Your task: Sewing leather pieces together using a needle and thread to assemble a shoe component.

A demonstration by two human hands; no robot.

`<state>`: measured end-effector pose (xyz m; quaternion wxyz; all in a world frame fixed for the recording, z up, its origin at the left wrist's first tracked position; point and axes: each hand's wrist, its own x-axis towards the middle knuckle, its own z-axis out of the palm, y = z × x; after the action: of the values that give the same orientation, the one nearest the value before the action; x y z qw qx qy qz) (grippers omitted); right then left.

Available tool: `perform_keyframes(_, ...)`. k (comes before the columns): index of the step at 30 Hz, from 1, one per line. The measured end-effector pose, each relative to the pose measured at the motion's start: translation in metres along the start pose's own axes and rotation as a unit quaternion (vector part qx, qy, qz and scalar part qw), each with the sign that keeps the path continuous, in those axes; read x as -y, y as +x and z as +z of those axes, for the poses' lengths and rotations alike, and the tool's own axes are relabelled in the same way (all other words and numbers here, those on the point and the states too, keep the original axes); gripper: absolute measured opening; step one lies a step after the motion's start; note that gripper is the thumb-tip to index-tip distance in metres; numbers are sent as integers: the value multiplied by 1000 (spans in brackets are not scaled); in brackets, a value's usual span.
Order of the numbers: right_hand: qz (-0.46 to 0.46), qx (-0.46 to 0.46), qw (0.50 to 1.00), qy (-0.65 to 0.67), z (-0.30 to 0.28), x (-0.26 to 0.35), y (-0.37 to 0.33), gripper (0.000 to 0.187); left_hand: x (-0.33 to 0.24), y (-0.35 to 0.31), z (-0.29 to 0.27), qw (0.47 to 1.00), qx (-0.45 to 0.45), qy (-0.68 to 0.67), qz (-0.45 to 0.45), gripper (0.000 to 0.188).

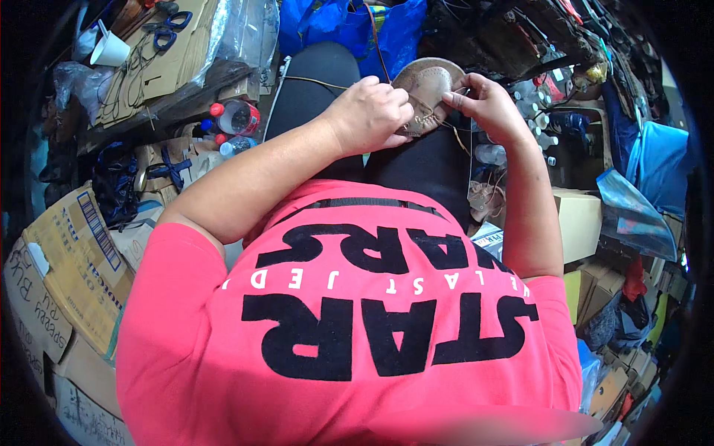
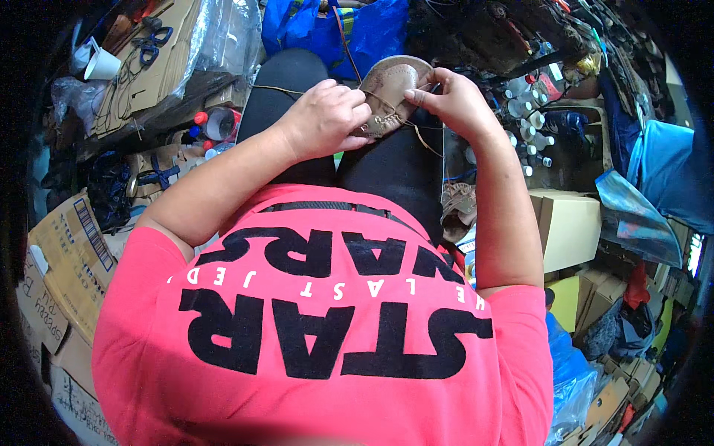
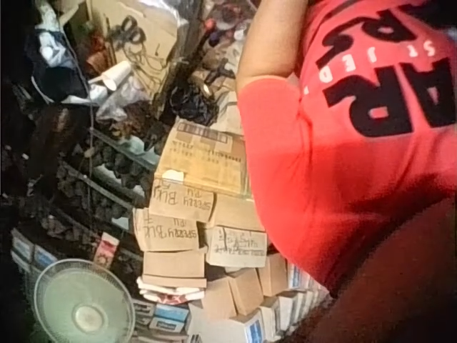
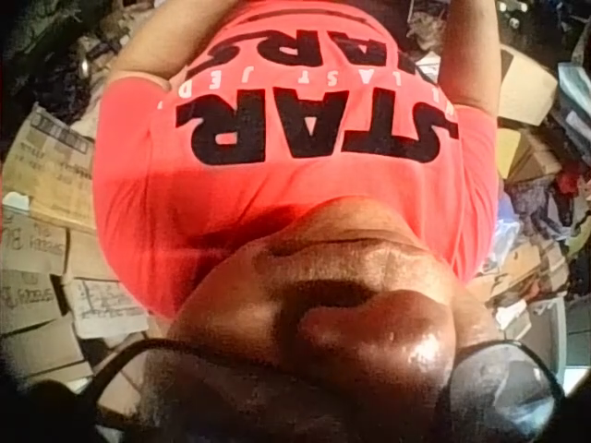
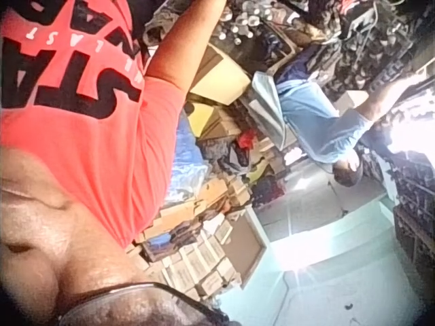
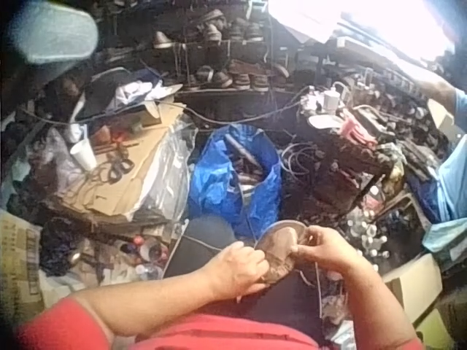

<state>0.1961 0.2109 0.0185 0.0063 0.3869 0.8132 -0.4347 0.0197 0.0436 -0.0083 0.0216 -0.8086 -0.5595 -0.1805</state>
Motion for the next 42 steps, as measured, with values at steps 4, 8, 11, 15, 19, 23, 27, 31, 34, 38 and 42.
perform_keyframes(4, 31, 40, 999, -11, -11, 8, 2, 34, -5, 3, 3, 1000, -16, -4, 2, 35)
perform_keyframes(8, 21, 65, 995, 76, -8, -5, 3, 27, -6, 0, 4, 1000, -14, -19, -7, 35)
perform_keyframes(11, 27, 60, 991, 114, -7, -11, 3, 25, -9, -3, 6, 1000, -14, -24, -14, 34)
perform_keyframes(15, -2, 68, 989, 135, -1, -6, 5, 25, -21, -9, 5, 997, -35, -67, -31, 33)
perform_keyframes(19, -7, 57, 991, 121, 12, -18, 15, 26, -26, -6, -8, 995, 10, -78, -56, 34)
perform_keyframes(23, -120, -79, 987, 64, 21, -1, 2, 31, -3, 4, -33, 970, 39, -198, -133, 37)
perform_keyframes(27, -156, -145, 977, -5, 17, 16, -25, 31, 35, 36, -18, 956, -66, -233, -163, 33)
perform_keyframes(31, -80, 35, 995, -45, 19, 33, -39, 24, 32, 58, 24, 939, 23, -308, -151, 45)
perform_keyframes(34, -142, 21, 988, -60, 19, 19, -36, 20, 33, 64, 33, 922, 33, -349, -165, 47)
perform_keyframes(38, -138, 55, 987, -54, 9, 17, -53, 23, 27, 65, 35, 912, 40, -361, -191, 46)
perform_keyframes(42, -114, 34, 987, 105, -3, 12, -81, 29, 35, 67, 33, 924, 42, -334, -184, 47)
